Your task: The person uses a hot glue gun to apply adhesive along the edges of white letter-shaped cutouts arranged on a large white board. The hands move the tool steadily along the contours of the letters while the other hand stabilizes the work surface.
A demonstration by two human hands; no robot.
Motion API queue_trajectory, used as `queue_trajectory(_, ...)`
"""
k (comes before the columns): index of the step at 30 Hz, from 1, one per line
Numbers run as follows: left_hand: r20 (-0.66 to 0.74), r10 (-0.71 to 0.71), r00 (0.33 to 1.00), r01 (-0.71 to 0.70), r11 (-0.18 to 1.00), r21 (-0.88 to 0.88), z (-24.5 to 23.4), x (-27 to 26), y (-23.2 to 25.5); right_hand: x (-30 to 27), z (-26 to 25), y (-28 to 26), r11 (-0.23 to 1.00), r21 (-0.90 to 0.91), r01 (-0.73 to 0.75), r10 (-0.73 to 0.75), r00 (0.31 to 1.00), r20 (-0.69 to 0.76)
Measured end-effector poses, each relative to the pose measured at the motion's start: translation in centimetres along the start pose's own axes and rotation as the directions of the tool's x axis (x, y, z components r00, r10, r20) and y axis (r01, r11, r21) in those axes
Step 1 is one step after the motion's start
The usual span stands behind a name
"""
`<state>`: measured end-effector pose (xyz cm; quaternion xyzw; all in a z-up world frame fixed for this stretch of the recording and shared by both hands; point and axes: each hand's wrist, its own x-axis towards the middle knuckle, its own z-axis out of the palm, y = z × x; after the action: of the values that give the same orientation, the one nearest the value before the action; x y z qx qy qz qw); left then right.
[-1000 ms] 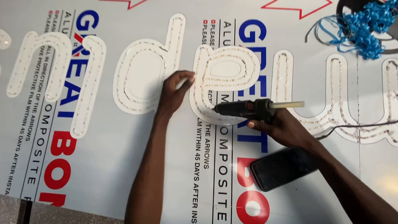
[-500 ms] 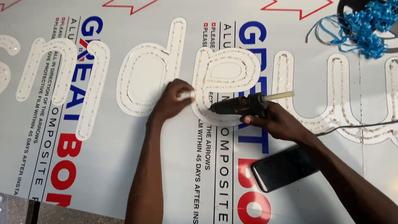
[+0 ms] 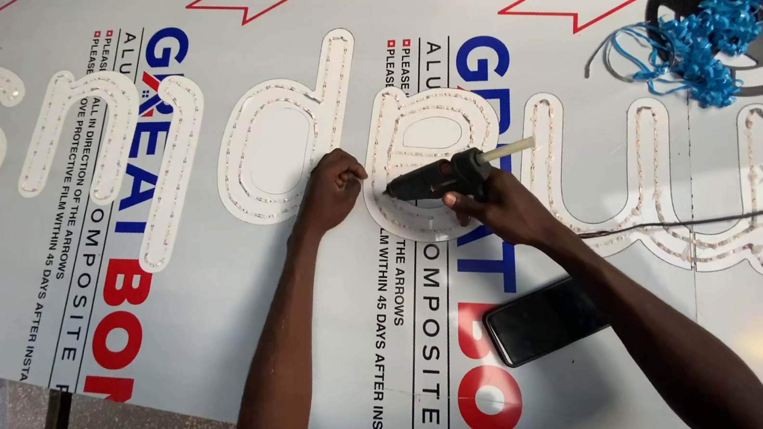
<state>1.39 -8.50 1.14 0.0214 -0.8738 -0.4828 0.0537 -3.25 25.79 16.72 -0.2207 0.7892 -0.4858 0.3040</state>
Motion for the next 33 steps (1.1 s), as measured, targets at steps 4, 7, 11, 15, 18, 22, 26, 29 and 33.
queue_trajectory(4, -0.064, 0.06, 0.996, -0.058, 0.998, 0.03, 0.3, 0.1, 0.5, 1.0, 0.7, 0.4, 1.0, 0.014, -0.004, 0.004, 1.0, -0.013)
queue_trajectory(7, -0.083, 0.087, 0.993, -0.086, 0.996, 0.016, 0.2, -0.3, 1.3, 1.7, 1.5, 0.5, 0.999, -0.036, -0.01, 0.009, 1.0, -0.019)
queue_trajectory(11, -0.106, 0.087, 0.991, -0.092, 0.995, -0.042, 0.1, -0.3, 1.4, 2.6, 1.9, 1.8, 0.998, -0.059, -0.023, 0.021, 0.999, -0.037)
queue_trajectory(15, -0.101, 0.086, 0.991, -0.091, 0.995, -0.045, -0.2, -0.4, 2.3, 2.4, 1.4, 1.2, 0.993, -0.117, -0.023, 0.018, 0.999, -0.037)
queue_trajectory(18, -0.119, 0.103, 0.988, -0.11, 0.992, -0.058, -0.3, -0.3, 3.0, 2.5, 1.3, 0.8, 0.982, -0.177, -0.06, 0.052, 0.997, -0.052)
queue_trajectory(22, -0.125, 0.109, 0.986, -0.117, 0.992, -0.053, -0.2, -0.3, 2.8, 2.6, 1.6, 1.7, 0.982, -0.183, -0.053, 0.043, 0.997, -0.06)
queue_trajectory(26, -0.137, 0.108, 0.985, -0.115, 0.992, -0.05, -0.2, -0.4, 2.5, 2.0, 1.1, 0.5, 0.982, -0.18, -0.054, 0.043, 0.997, -0.064)
queue_trajectory(29, -0.131, 0.119, 0.984, -0.125, 0.991, -0.039, 0.0, -0.4, 2.5, 1.8, 0.9, 0.7, 0.973, -0.225, -0.05, 0.039, 0.998, -0.053)
queue_trajectory(33, -0.15, 0.115, 0.982, -0.123, 0.991, -0.046, 0.0, -0.2, 2.4, 2.0, 1.1, -0.5, 0.986, -0.168, -0.015, 0.011, 1.0, -0.027)
